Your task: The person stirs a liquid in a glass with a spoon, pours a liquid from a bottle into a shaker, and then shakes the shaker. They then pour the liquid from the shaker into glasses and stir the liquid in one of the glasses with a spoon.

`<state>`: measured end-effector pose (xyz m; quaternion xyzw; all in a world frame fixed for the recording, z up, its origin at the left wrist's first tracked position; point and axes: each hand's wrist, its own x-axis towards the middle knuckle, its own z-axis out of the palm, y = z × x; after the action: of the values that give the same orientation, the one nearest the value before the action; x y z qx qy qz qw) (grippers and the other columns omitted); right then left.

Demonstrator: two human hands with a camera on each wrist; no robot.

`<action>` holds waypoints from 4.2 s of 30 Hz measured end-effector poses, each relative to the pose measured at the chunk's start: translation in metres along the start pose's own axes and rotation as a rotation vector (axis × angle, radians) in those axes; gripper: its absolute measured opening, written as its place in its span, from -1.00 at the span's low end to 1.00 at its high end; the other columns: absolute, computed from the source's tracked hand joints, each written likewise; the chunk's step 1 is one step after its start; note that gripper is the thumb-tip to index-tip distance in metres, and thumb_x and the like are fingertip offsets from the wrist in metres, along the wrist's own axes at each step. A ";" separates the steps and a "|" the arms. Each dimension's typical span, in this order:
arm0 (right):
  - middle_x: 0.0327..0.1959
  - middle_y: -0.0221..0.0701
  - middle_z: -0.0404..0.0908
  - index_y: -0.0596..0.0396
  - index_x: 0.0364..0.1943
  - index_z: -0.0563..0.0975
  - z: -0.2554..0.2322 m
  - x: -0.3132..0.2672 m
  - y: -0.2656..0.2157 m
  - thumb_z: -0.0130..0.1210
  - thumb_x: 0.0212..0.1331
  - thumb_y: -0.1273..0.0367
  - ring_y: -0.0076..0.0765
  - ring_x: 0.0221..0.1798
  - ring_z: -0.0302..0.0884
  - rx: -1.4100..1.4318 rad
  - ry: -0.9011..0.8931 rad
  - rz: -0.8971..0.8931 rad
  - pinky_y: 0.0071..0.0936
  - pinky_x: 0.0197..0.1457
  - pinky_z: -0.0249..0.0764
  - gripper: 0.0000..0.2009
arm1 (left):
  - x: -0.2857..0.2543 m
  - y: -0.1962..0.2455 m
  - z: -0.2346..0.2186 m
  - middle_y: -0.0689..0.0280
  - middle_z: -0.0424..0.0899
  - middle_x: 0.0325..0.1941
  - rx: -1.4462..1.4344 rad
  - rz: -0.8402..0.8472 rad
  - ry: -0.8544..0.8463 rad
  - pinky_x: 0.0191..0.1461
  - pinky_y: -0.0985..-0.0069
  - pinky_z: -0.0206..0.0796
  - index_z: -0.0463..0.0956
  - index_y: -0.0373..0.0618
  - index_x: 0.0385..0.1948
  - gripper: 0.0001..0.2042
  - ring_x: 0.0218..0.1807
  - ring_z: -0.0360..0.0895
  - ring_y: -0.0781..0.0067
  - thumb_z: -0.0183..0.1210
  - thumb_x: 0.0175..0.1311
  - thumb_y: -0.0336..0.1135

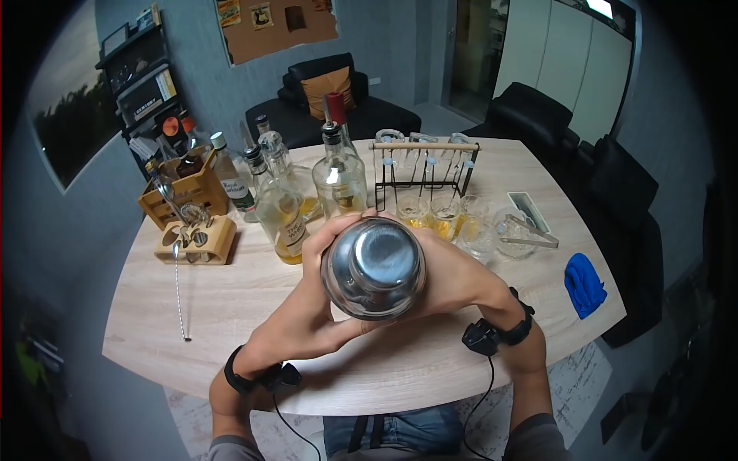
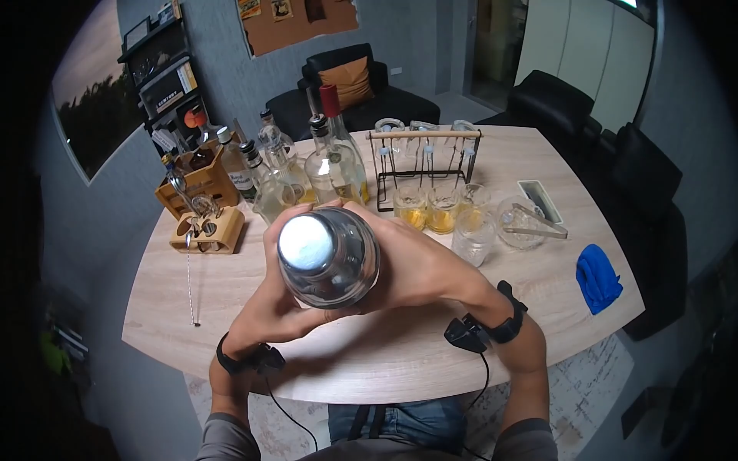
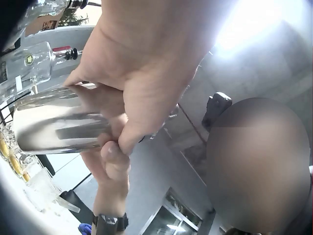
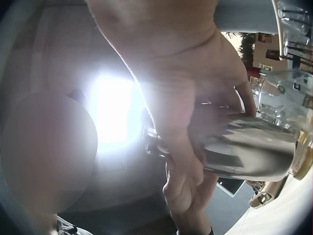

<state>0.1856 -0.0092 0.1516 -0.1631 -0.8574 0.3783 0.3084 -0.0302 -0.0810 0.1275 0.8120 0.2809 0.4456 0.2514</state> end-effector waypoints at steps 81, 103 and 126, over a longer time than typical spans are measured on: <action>0.08 -0.03 0.63 0.29 0.28 0.33 0.002 0.002 -0.005 0.61 -0.34 0.16 -0.03 0.13 0.66 -0.086 0.025 -0.015 -0.23 0.22 0.53 0.00 | 0.000 -0.001 -0.011 0.02 0.02 0.52 0.004 -0.206 -0.065 0.64 0.18 -0.14 -0.32 -0.21 0.52 0.18 0.59 -0.01 0.12 0.55 0.05 -0.22; 0.12 -0.02 0.62 0.28 0.35 0.30 -0.001 0.002 -0.002 0.60 -0.41 0.19 -0.03 0.13 0.65 -0.074 -0.042 0.051 -0.26 0.28 0.52 0.07 | 0.001 0.006 -0.013 0.01 0.01 0.52 0.169 -0.178 -0.095 0.65 0.18 -0.20 -0.32 -0.22 0.51 0.20 0.60 -0.05 0.10 0.56 0.04 -0.18; 0.03 0.04 0.65 0.29 0.34 0.32 0.000 0.002 -0.003 0.53 -0.33 0.09 0.04 0.04 0.68 -0.123 -0.061 0.098 -0.26 0.21 0.55 0.03 | 0.002 -0.001 -0.013 0.00 -0.04 0.54 -0.185 -0.333 -0.057 0.65 0.16 -0.21 -0.34 -0.24 0.52 0.24 0.62 -0.09 0.11 0.58 0.01 -0.14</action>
<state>0.1845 -0.0098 0.1544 -0.2121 -0.8790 0.3442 0.2527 -0.0405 -0.0767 0.1340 0.7400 0.3621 0.3986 0.4031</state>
